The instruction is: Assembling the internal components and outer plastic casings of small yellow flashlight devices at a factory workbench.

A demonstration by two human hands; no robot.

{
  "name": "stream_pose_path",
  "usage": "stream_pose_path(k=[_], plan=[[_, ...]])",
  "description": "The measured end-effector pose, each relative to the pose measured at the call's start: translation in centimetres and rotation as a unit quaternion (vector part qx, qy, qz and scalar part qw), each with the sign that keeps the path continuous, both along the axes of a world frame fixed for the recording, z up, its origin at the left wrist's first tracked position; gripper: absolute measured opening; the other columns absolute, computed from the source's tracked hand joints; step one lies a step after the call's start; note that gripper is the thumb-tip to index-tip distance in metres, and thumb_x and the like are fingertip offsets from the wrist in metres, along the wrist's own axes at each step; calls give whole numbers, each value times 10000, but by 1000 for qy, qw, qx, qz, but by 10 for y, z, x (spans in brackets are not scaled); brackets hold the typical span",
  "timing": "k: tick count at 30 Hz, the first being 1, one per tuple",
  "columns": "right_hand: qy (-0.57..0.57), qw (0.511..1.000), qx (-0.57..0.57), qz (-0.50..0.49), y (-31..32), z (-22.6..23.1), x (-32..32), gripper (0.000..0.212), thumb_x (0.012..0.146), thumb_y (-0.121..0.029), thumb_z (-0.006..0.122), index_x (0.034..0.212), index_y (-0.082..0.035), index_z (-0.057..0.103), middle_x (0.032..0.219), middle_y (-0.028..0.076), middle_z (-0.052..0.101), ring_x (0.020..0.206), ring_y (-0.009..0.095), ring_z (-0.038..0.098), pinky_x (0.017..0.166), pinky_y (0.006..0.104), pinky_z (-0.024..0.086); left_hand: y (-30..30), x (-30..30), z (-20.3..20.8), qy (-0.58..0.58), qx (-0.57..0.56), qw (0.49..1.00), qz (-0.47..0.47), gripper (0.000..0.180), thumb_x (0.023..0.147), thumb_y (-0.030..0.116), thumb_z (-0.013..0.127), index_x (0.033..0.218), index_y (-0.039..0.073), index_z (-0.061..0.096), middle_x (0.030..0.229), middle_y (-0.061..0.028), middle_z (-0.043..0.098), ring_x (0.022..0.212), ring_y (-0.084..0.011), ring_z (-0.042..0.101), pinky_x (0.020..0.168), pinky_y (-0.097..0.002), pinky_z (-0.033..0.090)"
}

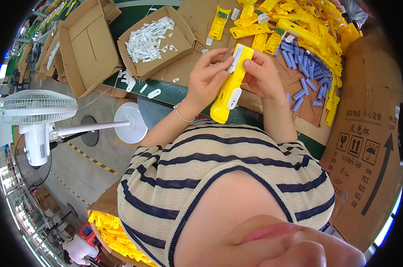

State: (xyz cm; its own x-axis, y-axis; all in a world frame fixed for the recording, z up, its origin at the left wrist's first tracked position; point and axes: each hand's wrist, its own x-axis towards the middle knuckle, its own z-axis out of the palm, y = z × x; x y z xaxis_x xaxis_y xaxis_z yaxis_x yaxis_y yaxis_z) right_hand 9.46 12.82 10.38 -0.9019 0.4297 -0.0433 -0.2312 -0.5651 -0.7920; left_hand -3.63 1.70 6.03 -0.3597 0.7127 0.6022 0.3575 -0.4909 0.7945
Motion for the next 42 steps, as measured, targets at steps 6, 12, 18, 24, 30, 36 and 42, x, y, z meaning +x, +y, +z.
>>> stream_pose_path(k=[6, 12, 18, 24, 30, 36, 42], plan=[[-64, 994, 87, -26, 3, 6, -11, 344, 825, -76, 644, 1132, 36, 535, 969, 77, 619, 854, 154, 625, 731, 286, 535, 9, -18, 19, -377, -161, 883, -230, 478, 873, 55, 566, 1320, 1, 407, 1293, -103, 466, 1082, -160, 513, 912, -278, 431], [-122, 951, 200, -201, 3, 8, -24, 369, 809, -75, 665, 1133, 51, 543, 980, 85, 632, 848, 143, 620, 755, 265, 517, 0, 0, 16, -190, -198, 947, -165, 569, 921, 120, 489, 1418, 22, 229, 1331, -132, 432, 1187, -188, 455, 977, -287, 360], [-119, 952, 244, -138, 5, -5, -25, 305, 803, -98, 681, 1057, 51, 603, 923, 82, 654, 803, 105, 604, 719, 233, 487, -4, -3, 5, -106, -205, 966, -119, 510, 972, 188, 394, 1413, 2, 216, 1263, -101, 442, 1040, -155, 499, 873, -274, 447], [-142, 940, 277, -139, 6, -21, -28, 184, 804, -124, 678, 907, 27, 659, 800, 41, 650, 706, 66, 564, 644, 203, 450, -3, -1, 6, -102, -165, 980, -37, 431, 933, 84, 346, 1351, 1, 283, 1182, -117, 487, 965, -157, 535, 815, -274, 460], [-150, 907, 342, -195, 1, -34, -34, 147, 774, -108, 685, 847, 16, 658, 751, 21, 606, 624, 60, 523, 569, 201, 416, -1, -6, -3, -45, -186, 981, 1, 426, 914, 63, 338, 1334, 6, 295, 1091, -106, 531, 864, -164, 555, 767, -275, 462], [-152, 863, 404, -261, -20, -20, -35, 83, 789, -64, 651, 794, 17, 629, 770, 25, 548, 638, 71, 512, 564, 209, 395, 4, -8, -4, -31, -216, 976, 17, 435, 902, 84, 410, 1309, -16, 292, 1043, -191, 551, 889, -267, 582, 780, -340, 457], [-170, 808, 514, -231, -28, -29, -31, 121, 760, -116, 651, 748, 0, 618, 698, 114, 538, 622, 231, 543, 565, 313, 435, 13, -16, -16, -152, -162, 975, -12, 393, 871, 61, 493, 1235, -8, 360, 1031, -89, 497, 913, -152, 497, 813, -277, 418]])
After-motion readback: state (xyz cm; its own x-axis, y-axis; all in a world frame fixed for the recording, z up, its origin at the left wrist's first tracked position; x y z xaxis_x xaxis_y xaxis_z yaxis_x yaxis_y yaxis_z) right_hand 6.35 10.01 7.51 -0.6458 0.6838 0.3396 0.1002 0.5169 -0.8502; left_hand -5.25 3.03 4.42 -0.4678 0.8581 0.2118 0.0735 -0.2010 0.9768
